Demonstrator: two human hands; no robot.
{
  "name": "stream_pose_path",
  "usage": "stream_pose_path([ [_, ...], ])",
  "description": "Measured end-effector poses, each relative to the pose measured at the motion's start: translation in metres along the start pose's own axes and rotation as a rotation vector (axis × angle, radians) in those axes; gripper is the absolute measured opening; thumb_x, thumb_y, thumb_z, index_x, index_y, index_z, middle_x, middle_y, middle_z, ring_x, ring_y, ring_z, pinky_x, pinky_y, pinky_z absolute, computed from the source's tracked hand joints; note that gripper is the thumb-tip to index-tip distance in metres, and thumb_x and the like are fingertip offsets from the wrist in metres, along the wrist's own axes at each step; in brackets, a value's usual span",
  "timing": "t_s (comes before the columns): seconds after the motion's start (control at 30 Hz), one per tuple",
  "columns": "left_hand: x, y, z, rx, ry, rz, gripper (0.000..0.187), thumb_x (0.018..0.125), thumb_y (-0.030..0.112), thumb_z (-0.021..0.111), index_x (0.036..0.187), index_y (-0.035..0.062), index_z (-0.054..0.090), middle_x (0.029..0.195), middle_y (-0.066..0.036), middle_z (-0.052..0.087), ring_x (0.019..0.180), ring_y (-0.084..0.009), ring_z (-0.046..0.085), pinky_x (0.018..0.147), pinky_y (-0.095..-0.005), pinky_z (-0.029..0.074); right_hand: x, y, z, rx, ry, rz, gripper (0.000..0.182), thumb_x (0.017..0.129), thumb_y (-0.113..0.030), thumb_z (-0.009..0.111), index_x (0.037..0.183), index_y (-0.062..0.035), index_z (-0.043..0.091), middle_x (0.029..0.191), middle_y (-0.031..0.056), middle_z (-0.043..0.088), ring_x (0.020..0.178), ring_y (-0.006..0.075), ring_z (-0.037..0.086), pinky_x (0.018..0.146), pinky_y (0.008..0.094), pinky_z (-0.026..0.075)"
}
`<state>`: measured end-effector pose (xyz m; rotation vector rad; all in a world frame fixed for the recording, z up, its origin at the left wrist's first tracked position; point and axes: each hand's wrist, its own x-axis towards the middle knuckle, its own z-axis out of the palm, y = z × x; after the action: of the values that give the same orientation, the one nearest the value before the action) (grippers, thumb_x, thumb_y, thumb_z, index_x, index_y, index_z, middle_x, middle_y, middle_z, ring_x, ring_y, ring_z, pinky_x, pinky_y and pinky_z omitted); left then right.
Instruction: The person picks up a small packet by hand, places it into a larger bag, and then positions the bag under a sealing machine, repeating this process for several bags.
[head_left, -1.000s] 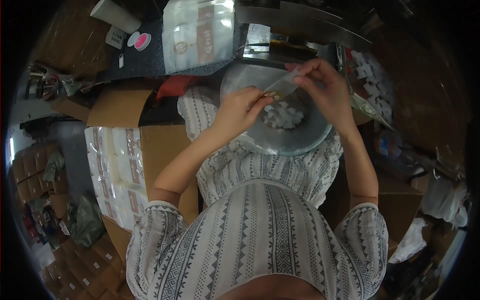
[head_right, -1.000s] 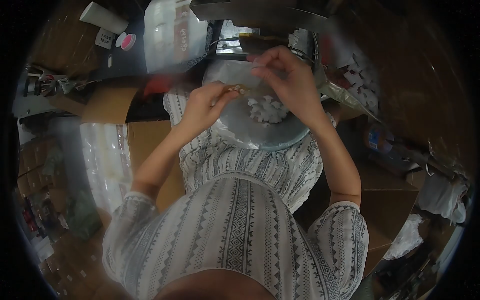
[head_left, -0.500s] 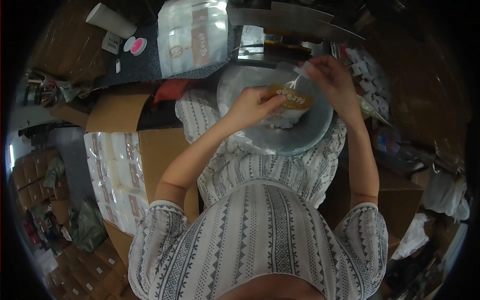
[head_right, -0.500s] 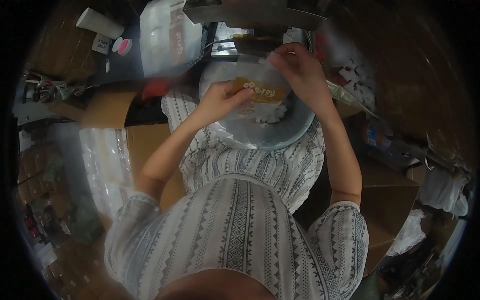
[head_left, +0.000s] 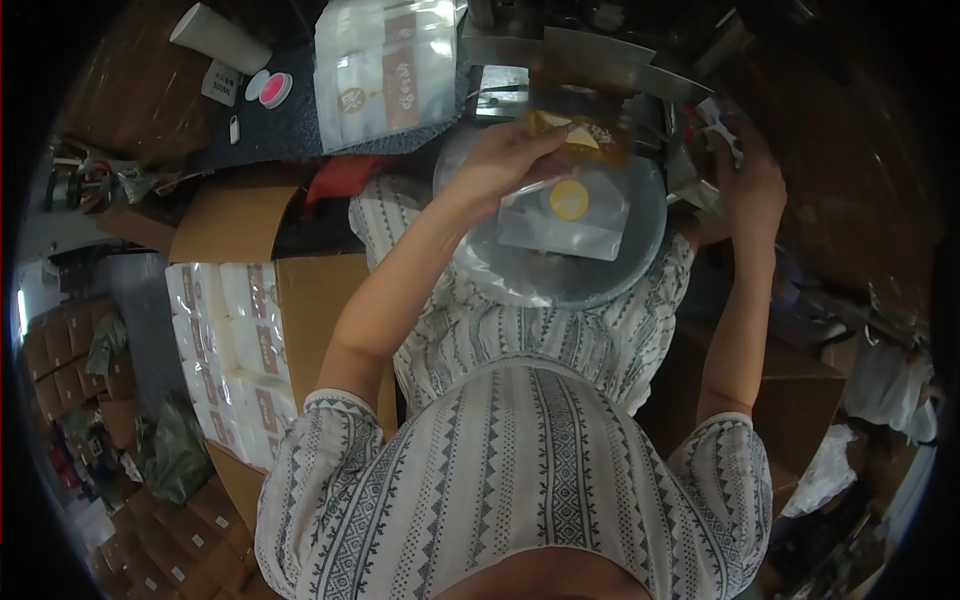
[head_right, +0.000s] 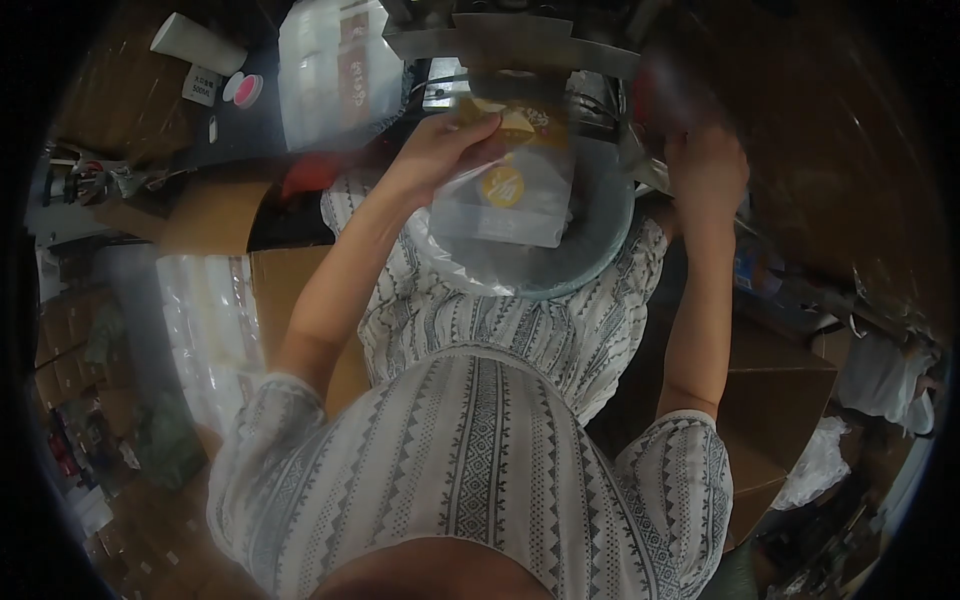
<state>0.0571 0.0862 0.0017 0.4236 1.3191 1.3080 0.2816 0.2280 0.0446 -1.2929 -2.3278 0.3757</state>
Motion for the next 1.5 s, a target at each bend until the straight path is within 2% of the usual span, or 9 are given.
stream_pose_path([
  [0.13, -0.005, 0.013, -0.049, 0.377, 0.218, 0.383, 0.035, 0.089, 0.024, 0.064, 0.109, -0.0044, 0.057, 0.099, -0.016, 0.064, 0.091, -0.0249, 0.065, 0.081, -0.0336, 0.053, 0.013, 0.038, 0.021, -0.204, -0.096, -0.042, 0.026, 0.082, -0.014, 0.057, 0.108, -0.0100, 0.059, 0.104, 0.0184, 0.064, 0.093, 0.0395, 0.062, 0.076, 0.0476, 0.051],
  [0.2, -0.002, 0.004, -0.089, 1.562, 0.829, 0.849, 0.043, 0.084, 0.023, 0.067, 0.118, 0.0005, 0.052, 0.115, -0.017, 0.059, 0.109, -0.0289, 0.057, 0.095, -0.0428, 0.041, 0.016, 0.038, 0.022, -0.170, -0.120, -0.024, 0.026, 0.081, -0.011, 0.057, 0.107, -0.0097, 0.058, 0.106, 0.0187, 0.063, 0.094, 0.0399, 0.061, 0.077, 0.0480, 0.050],
  [0.3, -0.017, -0.030, -0.093, 1.751, 0.727, 0.887, 0.051, 0.078, 0.022, 0.071, 0.122, 0.0042, 0.050, 0.121, -0.013, 0.055, 0.114, -0.0289, 0.050, 0.099, -0.0458, 0.032, 0.021, 0.038, 0.026, -0.144, -0.126, -0.001, 0.028, 0.079, -0.007, 0.056, 0.107, -0.0084, 0.058, 0.105, 0.0202, 0.062, 0.096, 0.0404, 0.060, 0.080, 0.0481, 0.049],
  [0.43, -0.029, -0.025, -0.109, 1.640, 0.711, 0.817, 0.051, 0.075, 0.020, 0.072, 0.120, 0.0061, 0.052, 0.114, -0.011, 0.058, 0.104, -0.0276, 0.055, 0.091, -0.0425, 0.037, 0.023, 0.049, 0.033, -0.058, -0.051, -0.207, 0.032, 0.077, -0.002, 0.054, 0.108, -0.0046, 0.058, 0.105, 0.0225, 0.061, 0.100, 0.0404, 0.058, 0.085, 0.0456, 0.046],
  [0.87, -0.071, -0.005, -0.064, 1.235, 0.639, 0.918, 0.008, 0.081, 0.006, 0.066, 0.088, 0.0036, 0.065, 0.080, -0.011, 0.059, 0.067, -0.0322, 0.059, 0.058, -0.0373, 0.047, -0.003, -0.029, -0.011, 0.356, -0.094, -0.007, 0.020, 0.082, -0.006, 0.057, 0.102, -0.0037, 0.061, 0.097, 0.0176, 0.062, 0.085, 0.0360, 0.063, 0.073, 0.0400, 0.051],
  [1.13, -0.075, 0.000, -0.024, 1.236, 0.477, 1.029, 0.008, 0.078, 0.005, 0.067, 0.086, 0.0062, 0.066, 0.076, -0.009, 0.059, 0.065, -0.0291, 0.060, 0.056, -0.0357, 0.047, -0.021, -0.083, 0.012, 0.521, -0.174, -0.612, 0.017, 0.084, -0.004, 0.059, 0.101, -0.0033, 0.062, 0.096, 0.0120, 0.064, 0.080, 0.0290, 0.065, 0.066, 0.0320, 0.051],
  [1.33, -0.050, -0.016, -0.015, 1.106, 0.079, 0.878, 0.009, 0.084, 0.008, 0.065, 0.091, 0.0022, 0.067, 0.082, -0.011, 0.065, 0.064, -0.0245, 0.062, 0.057, -0.0324, 0.047, -0.015, -0.067, 0.015, 0.618, -0.474, -0.221, 0.021, 0.088, -0.008, 0.061, 0.108, -0.0022, 0.063, 0.098, 0.0069, 0.066, 0.090, 0.0152, 0.063, 0.078, 0.0278, 0.049],
  [1.4, -0.037, -0.017, -0.007, 0.576, 0.000, 0.310, 0.020, 0.087, 0.018, 0.065, 0.092, -0.0008, 0.067, 0.088, -0.011, 0.067, 0.069, -0.0165, 0.066, 0.057, -0.0304, 0.050, -0.011, -0.057, 0.017, 0.596, -0.339, -0.196, 0.022, 0.088, -0.009, 0.061, 0.109, -0.0025, 0.063, 0.097, 0.0059, 0.066, 0.088, 0.0133, 0.062, 0.078, 0.0274, 0.048],
  [1.5, -0.004, -0.002, -0.008, 0.375, -0.040, 0.160, 0.026, 0.088, 0.020, 0.064, 0.094, -0.0060, 0.066, 0.090, -0.011, 0.068, 0.076, -0.0121, 0.067, 0.061, -0.0271, 0.052, -0.005, -0.042, 0.010, 0.494, -0.171, -0.169, 0.025, 0.088, -0.011, 0.061, 0.112, -0.0032, 0.062, 0.094, 0.0065, 0.067, 0.086, 0.0134, 0.063, 0.076, 0.0279, 0.049],
])
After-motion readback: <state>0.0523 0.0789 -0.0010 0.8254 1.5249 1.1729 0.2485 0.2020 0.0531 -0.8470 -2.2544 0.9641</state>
